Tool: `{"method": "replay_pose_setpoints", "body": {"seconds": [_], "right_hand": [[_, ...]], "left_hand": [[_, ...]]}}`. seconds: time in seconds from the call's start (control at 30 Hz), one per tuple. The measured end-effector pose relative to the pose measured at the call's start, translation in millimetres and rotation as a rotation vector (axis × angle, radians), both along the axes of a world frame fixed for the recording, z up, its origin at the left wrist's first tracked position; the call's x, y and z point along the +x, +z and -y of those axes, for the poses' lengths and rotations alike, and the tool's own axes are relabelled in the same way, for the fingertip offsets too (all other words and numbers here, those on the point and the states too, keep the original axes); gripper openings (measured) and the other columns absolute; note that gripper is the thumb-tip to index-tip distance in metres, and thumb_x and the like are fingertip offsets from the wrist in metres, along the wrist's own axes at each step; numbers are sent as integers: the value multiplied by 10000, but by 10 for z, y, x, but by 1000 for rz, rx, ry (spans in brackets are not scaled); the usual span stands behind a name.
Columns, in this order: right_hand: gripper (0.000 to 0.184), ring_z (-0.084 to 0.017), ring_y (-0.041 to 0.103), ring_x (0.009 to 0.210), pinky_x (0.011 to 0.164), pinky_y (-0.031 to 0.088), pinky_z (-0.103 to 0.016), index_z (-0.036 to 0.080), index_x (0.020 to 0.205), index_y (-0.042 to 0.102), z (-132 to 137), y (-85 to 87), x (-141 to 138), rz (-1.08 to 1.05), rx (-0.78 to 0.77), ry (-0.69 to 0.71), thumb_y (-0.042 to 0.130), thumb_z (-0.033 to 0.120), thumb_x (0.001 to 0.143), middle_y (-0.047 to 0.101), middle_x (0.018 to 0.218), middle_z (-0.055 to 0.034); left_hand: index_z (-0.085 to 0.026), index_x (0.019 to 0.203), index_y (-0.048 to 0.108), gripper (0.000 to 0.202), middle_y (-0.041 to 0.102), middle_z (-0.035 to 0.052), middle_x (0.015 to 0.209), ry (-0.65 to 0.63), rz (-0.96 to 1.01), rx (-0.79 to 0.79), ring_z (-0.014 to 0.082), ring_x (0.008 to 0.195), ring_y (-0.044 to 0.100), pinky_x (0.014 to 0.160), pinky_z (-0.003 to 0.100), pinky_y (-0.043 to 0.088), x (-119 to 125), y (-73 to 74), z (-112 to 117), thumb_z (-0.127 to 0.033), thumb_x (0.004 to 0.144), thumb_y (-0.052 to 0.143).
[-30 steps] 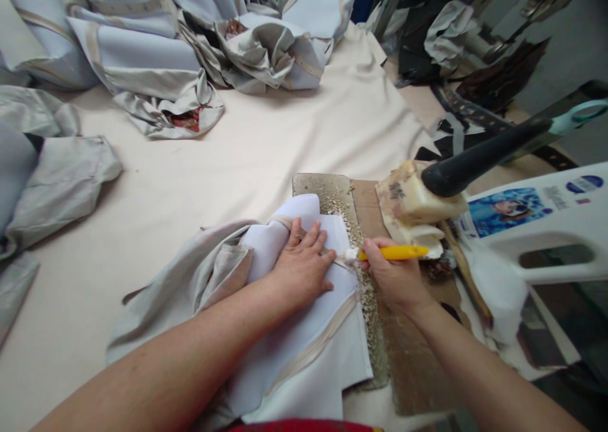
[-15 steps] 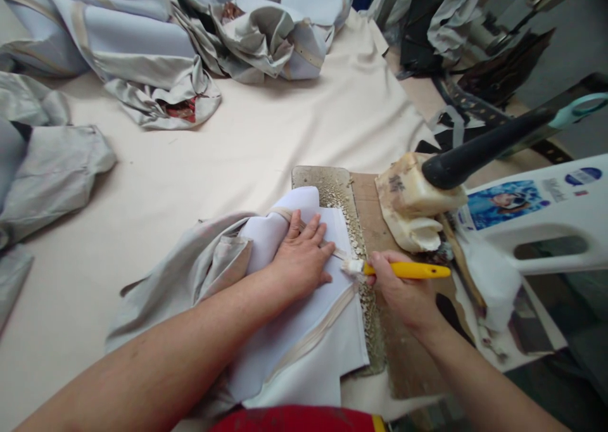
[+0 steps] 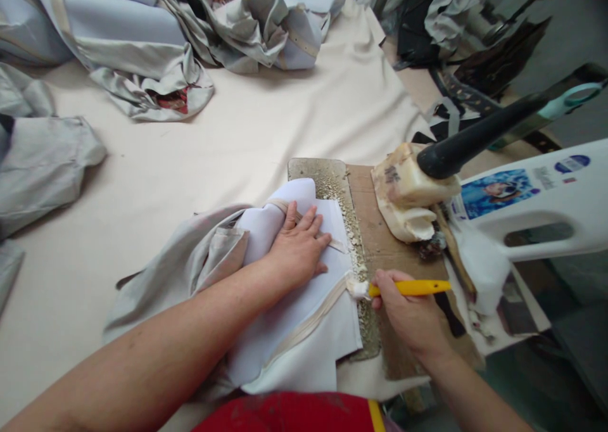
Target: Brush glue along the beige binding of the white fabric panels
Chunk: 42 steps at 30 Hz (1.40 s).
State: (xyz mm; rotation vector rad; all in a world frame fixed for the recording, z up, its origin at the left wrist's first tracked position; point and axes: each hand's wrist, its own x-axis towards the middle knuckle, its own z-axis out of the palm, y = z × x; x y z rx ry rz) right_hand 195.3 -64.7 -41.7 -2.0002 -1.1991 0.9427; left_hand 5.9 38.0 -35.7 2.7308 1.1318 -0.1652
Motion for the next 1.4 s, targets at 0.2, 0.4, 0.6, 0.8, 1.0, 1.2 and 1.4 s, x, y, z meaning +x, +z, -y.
{"method": "replay_pose_setpoints", "body": {"seconds": [0.2, 0.4, 0.6, 0.8, 1.0, 1.2, 1.4], "right_hand": [[349, -165, 549, 542, 570, 436, -277, 195, 655, 568, -390, -92, -41, -105, 162, -15, 491, 486, 831, 562, 549, 0], [341, -173, 546, 551, 567, 431, -282, 209, 669, 564, -169, -63, -64, -112, 86, -23, 485, 494, 838, 556, 541, 1], [359, -178, 551, 569, 581, 433, -284, 199, 694, 583, 314, -7, -19, -114, 34, -81, 489, 507, 850, 560, 549, -7], [356, -156, 543, 552, 589, 431, -278, 192, 694, 566, 39, -162, -12, -142, 194, -93, 486, 499, 856, 557, 569, 7], [344, -157, 554, 574, 605, 428, -284, 197, 694, 566, 61, -220, -19, -74, 259, 2, 458, 464, 882, 568, 577, 9], [337, -150, 540, 564, 599, 402, -277, 197, 685, 548, 66, -227, -49, 25, 284, -1, 429, 433, 893, 556, 566, 16], [395, -138, 502, 519, 555, 367, -264, 195, 612, 520, 760, -97, -112, 29, 92, 64, 410, 440, 901, 512, 520, 25]], "left_hand": [[-240, 1212, 565, 576, 435, 118, 1377, 4, -4, 19, 320, 1356, 208, 1040, 604, -147, 4, 14, 14, -553, 732, 624], [-253, 1229, 553, 586, 426, 113, 1386, 1, -16, 11, 314, 1364, 190, 1036, 610, -146, 1, -2, -22, -553, 731, 626], [-238, 1244, 537, 525, 349, 123, 1433, -57, -21, -121, 332, 1366, 176, 984, 696, -129, 33, 302, 225, -486, 785, 599], [-257, 1215, 547, 455, 407, 62, 1405, -224, -90, -451, 316, 1323, 290, 1005, 727, 33, -28, 351, 758, -463, 811, 585], [-253, 1249, 505, 462, 380, 49, 1423, -187, -51, -449, 301, 1347, 239, 983, 743, -23, -81, 202, 779, -427, 827, 575], [-257, 1245, 507, 453, 375, 51, 1426, -197, -66, -452, 306, 1348, 237, 980, 741, -28, -77, 242, 782, -403, 823, 582], [-255, 1249, 507, 447, 381, 53, 1421, -190, -30, -422, 293, 1349, 238, 973, 741, -58, -98, 202, 813, -402, 832, 572]]}}
